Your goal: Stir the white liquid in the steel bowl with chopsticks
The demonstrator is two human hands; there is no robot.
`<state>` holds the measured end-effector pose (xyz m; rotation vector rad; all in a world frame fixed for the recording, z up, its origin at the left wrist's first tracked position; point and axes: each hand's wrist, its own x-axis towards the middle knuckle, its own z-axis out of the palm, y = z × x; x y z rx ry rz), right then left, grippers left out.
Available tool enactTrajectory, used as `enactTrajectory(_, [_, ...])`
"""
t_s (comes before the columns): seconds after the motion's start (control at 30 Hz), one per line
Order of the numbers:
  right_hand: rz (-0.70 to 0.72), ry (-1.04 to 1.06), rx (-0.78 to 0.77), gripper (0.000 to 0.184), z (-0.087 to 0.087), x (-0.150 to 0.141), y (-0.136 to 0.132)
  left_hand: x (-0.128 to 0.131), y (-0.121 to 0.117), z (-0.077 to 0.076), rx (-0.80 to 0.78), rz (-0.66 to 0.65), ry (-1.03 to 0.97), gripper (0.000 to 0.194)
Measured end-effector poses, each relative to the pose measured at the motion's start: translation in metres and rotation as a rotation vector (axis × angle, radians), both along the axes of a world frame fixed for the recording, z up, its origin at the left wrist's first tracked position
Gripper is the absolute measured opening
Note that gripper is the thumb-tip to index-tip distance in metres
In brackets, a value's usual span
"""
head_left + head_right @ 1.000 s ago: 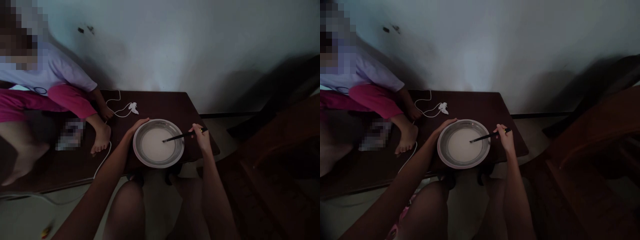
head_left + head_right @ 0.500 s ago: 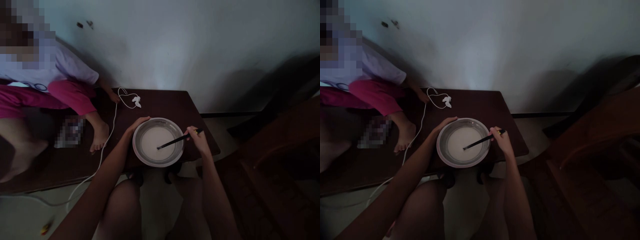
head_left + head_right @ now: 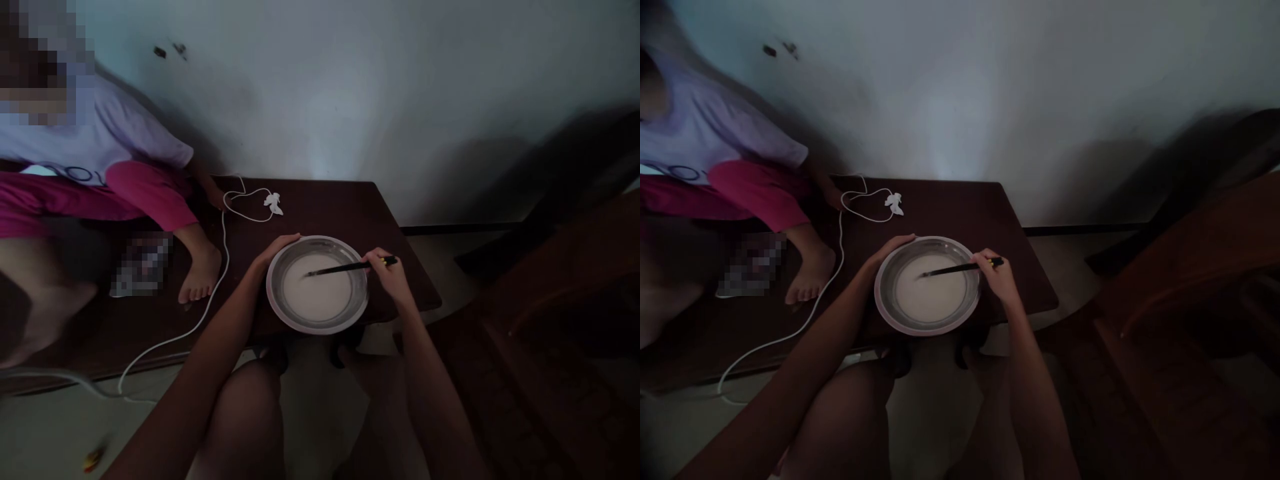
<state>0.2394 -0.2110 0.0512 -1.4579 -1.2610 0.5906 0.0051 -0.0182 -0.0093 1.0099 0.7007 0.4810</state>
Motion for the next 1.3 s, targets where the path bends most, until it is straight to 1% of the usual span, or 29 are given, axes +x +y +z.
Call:
enactTrajectory(0.07, [-0.122, 0.004, 0.017, 0.040, 0.001, 0.006, -0.002, 0.001, -0.002, 0.003, -0.010, -0.004, 0.006, 0.030])
enactTrajectory(0.1, [-0.163, 0.011, 0.015, 0.042, 0.001, 0.009, -0.004, 0.001, -0.003, 0.005, -0.014, -0.005, 0.007, 0.029])
enactTrajectory(0.13, [-0.175, 0.017, 0.006, 0.044, 0.001, 0.010, -0.006, 0.001, -0.004, 0.006, -0.015, -0.001, 0.007, 0.028])
enactTrajectory(0.17, [-0.150, 0.020, -0.008, 0.044, 0.002, 0.011, -0.007, 0.001, -0.005, 0.007, -0.014, 0.004, 0.011, 0.027])
enactTrajectory(0.27, [0.015, 0.004, -0.039, 0.039, 0.001, 0.006, -0.008, 0.001, -0.004, 0.008, 0.019, 0.020, 0.018, 0.026])
enactTrajectory(0.3, [0.043, -0.005, -0.037, 0.038, 0.001, 0.004, -0.007, 0.001, -0.004, 0.007, 0.032, 0.020, 0.017, 0.027])
enactTrajectory(0.33, [0.037, -0.012, -0.028, 0.037, 0.002, 0.003, -0.006, 0.000, -0.003, 0.006, 0.043, 0.015, 0.012, 0.028])
enactTrajectory(0.43, [-0.107, -0.017, 0.006, 0.039, 0.003, 0.006, -0.006, 0.000, -0.001, 0.004, 0.061, 0.003, 0.014, 0.033])
enactTrajectory(0.5, [-0.150, 0.004, 0.006, 0.042, 0.002, 0.009, -0.008, 0.001, 0.000, 0.002, 0.060, 0.013, 0.043, 0.034])
enactTrajectory(0.53, [-0.125, 0.014, -0.006, 0.042, 0.002, 0.008, -0.009, 0.001, 0.000, 0.002, 0.061, 0.024, 0.056, 0.034])
enactTrajectory(0.63, [0.034, 0.004, -0.037, 0.039, 0.000, 0.003, -0.008, 0.000, 0.001, 0.001, 0.089, 0.058, 0.061, 0.035])
enactTrajectory(0.67, [0.064, -0.009, -0.034, 0.038, 0.000, 0.001, -0.007, 0.000, 0.001, 0.001, 0.102, 0.061, 0.058, 0.036])
enactTrajectory(0.7, [0.062, -0.022, -0.022, 0.038, 0.000, 0.000, -0.006, 0.000, 0.000, 0.001, 0.110, 0.060, 0.058, 0.036])
enactTrajectory(0.73, [0.028, -0.031, -0.006, 0.038, 0.000, 0.001, -0.005, 0.000, 0.000, 0.002, 0.113, 0.059, 0.063, 0.036])
enactTrajectory(0.83, [-0.142, -0.032, 0.014, 0.041, 0.001, 0.007, -0.005, 0.000, -0.001, 0.003, 0.096, 0.053, 0.076, 0.033])
enactTrajectory(0.87, [-0.167, -0.023, 0.008, 0.042, 0.001, 0.009, -0.006, 0.000, -0.001, 0.004, 0.091, 0.049, 0.075, 0.032])
enactTrajectory(0.9, [-0.160, -0.011, -0.003, 0.044, 0.002, 0.009, -0.008, 0.001, -0.001, 0.004, 0.087, 0.045, 0.070, 0.031])
enactTrajectory(1.03, [0.041, 0.008, -0.052, 0.040, 0.002, 0.002, -0.008, 0.001, 0.000, 0.004, 0.074, 0.036, 0.061, 0.030])
enactTrajectory(1.07, [0.058, 0.000, -0.046, 0.039, 0.003, 0.001, -0.007, 0.000, 0.000, 0.004, 0.073, 0.036, 0.060, 0.031])
enactTrajectory(1.1, [0.040, -0.009, -0.032, 0.038, 0.003, 0.000, -0.006, 0.000, 0.001, 0.003, 0.075, 0.033, 0.059, 0.031])
enactTrajectory(1.2, [-0.116, -0.011, 0.008, 0.039, 0.005, 0.003, -0.007, -0.001, 0.001, 0.002, 0.091, 0.024, 0.066, 0.034])
enactTrajectory(1.23, [-0.145, -0.001, 0.004, 0.041, 0.005, 0.005, -0.008, -0.001, 0.001, 0.002, 0.094, 0.024, 0.068, 0.034])
enactTrajectory(1.27, [-0.144, 0.009, -0.010, 0.043, 0.005, 0.005, -0.008, -0.001, 0.000, 0.003, 0.095, 0.023, 0.068, 0.034])
enactTrajectory(1.3, [-0.112, 0.018, -0.028, 0.043, 0.005, 0.005, -0.009, -0.001, 0.000, 0.003, 0.096, 0.021, 0.067, 0.033])
